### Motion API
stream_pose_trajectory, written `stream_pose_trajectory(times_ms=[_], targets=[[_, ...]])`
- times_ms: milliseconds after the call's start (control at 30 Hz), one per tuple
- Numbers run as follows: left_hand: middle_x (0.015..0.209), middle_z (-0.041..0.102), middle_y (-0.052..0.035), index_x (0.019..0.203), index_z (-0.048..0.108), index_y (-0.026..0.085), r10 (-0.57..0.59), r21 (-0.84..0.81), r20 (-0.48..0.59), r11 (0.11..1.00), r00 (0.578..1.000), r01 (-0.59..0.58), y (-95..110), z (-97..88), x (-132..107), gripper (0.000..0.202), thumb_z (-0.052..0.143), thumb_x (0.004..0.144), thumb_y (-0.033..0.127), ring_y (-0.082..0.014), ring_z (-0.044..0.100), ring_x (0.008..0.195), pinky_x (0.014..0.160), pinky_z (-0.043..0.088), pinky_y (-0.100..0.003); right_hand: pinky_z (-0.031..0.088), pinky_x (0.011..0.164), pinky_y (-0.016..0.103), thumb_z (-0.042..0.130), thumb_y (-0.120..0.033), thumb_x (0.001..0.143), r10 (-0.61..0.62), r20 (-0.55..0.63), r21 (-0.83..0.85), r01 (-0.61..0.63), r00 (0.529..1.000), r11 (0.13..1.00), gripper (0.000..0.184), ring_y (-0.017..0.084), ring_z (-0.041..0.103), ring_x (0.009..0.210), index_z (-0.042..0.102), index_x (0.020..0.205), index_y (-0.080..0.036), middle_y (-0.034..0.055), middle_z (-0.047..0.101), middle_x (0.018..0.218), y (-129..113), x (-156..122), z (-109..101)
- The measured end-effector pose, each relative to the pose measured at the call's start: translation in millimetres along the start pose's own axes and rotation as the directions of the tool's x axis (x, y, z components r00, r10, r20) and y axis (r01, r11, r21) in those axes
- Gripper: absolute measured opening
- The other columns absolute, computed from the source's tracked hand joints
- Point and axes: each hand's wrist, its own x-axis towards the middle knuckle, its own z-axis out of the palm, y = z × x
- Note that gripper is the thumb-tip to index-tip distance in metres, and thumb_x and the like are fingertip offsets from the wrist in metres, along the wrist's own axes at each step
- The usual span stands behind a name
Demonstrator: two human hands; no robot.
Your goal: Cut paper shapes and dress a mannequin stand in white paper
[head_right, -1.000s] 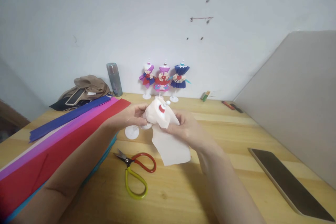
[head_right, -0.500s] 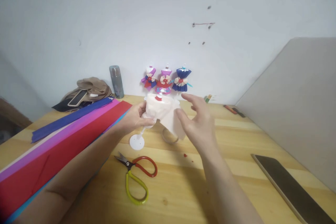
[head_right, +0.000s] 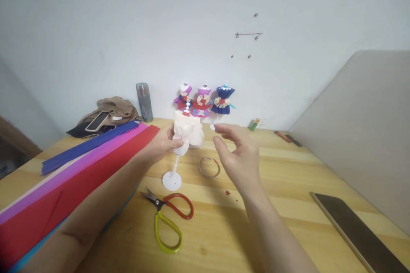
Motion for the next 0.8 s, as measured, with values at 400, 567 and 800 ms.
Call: stream_pose_trajectory(times_ms=[400,567,800], targets=[[0.105,0.075,-0.0074,0.104,0.068,0.016,0.072,-0.014,-0.073,0.997,0.995,-0.073,5.1,-0.4,2.6,0.066,0.100,0.054,0.047,-0.0220,0.068,0.097,0.084,0.049,-0.030,0.048,0.062,0.031,0.059,-0.026,0.087,0.122,0.692,-0.150,-0.023,0.712,0.988,0.015,0.019,0.064,0.064,0.069,0.077,-0.021,0.0026,0.073,0.071,-0.6,-2.8,9.6],[0.084,0.072,-0.0046,0.093,0.069,0.013,0.043,-0.063,-0.108,0.997,0.993,-0.050,15.1,-20.5,6.9,0.065,0.099,0.052,0.054,-0.0148,0.066,0.075,0.071,0.049,-0.025,0.038,0.060,0.026,0.062,-0.012,0.081,0.117,0.952,-0.140,0.061,0.284,0.988,0.009,0.015,0.060,0.065,0.068,0.080,-0.019,-0.0002,0.069,0.072,-22.0,-34.8,40.3],[0.078,0.069,-0.0040,0.086,0.072,0.014,0.011,-0.049,0.117,0.999,0.993,-0.005,28.5,-40.3,-4.3,0.061,0.099,0.050,0.055,-0.0131,0.061,0.068,0.063,0.045,-0.024,0.047,0.079,0.036,0.087,-0.028,0.074,0.256,0.942,-0.304,0.227,0.218,0.925,0.074,0.036,0.071,0.108,0.056,0.140,-0.015,0.0170,0.074,0.122,-50.8,-71.1,67.4]])
